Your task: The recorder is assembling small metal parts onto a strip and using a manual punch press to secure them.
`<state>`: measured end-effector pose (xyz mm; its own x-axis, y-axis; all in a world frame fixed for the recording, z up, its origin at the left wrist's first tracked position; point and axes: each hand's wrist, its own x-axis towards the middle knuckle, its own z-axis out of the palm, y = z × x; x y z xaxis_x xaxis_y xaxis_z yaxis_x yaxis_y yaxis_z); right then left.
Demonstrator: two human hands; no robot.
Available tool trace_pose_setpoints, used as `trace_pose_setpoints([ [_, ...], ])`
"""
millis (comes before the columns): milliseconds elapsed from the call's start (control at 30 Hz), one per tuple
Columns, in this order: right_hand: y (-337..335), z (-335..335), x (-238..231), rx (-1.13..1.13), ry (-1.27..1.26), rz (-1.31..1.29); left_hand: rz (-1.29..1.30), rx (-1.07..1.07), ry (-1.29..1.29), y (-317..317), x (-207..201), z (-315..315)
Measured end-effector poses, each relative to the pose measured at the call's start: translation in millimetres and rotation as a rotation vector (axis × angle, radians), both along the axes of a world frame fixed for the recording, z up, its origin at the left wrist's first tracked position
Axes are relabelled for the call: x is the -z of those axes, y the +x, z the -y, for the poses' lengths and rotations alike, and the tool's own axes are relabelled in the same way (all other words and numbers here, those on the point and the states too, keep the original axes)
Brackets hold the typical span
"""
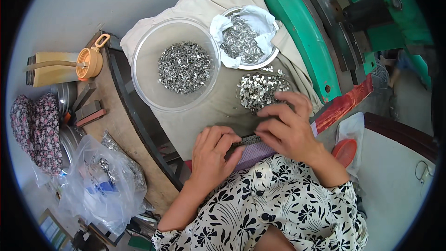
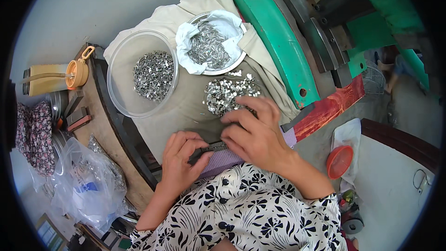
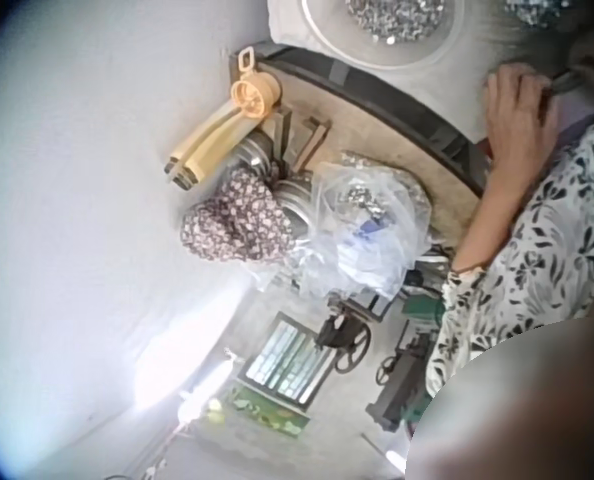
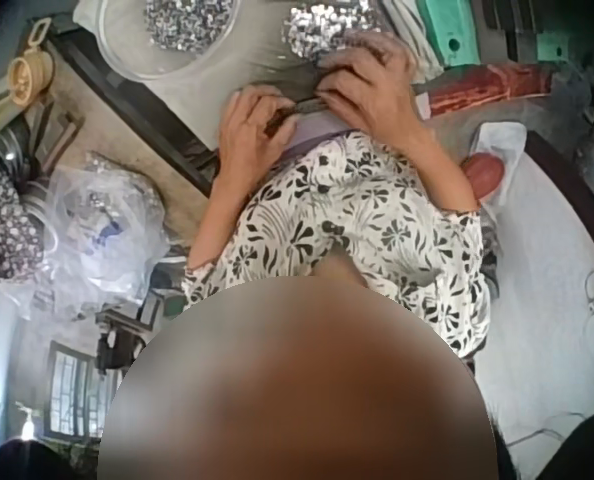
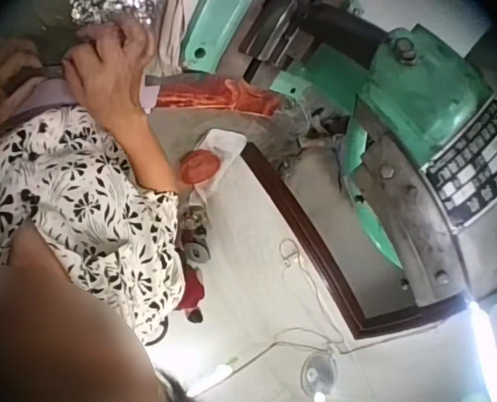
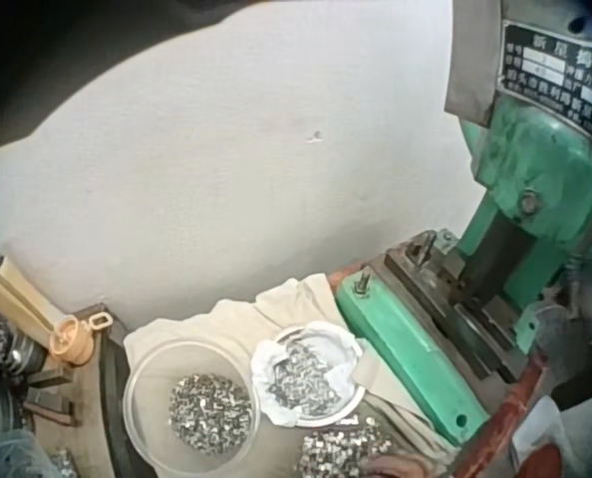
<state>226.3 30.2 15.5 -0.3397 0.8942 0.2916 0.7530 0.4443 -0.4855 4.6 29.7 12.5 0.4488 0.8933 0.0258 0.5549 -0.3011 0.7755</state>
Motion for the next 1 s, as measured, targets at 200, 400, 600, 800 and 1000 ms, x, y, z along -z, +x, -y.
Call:
trace_pose_setpoints([
  [200, 1.3, 28.5, 6.8, 0.044, -0.013, 0.033, 0.023, -0.004, 0.063, 11.4, 5.8, -12.0],
  [400, 12.4, 17.2, 0.8, 0.140, 0.000, 0.020, -0.099, 0.030, 0.103, 33.8, 11.4, -33.2],
  [600, 10.5, 6.1, 3.8, 0.150, 0.021, 0.057, -0.100, 0.029, 0.093, 35.9, 12.0, -36.1],
  [800, 4.2, 1.7, 6.5, 0.141, 0.000, 0.131, -0.123, 0.032, 0.117, 38.9, 10.2, -38.4],
  [1000, 12.0, 8.5, 5.5, 0.144, -0.033, 0.084, -0.135, 0.006, 0.055, 27.7, 5.8, -33.0],
])
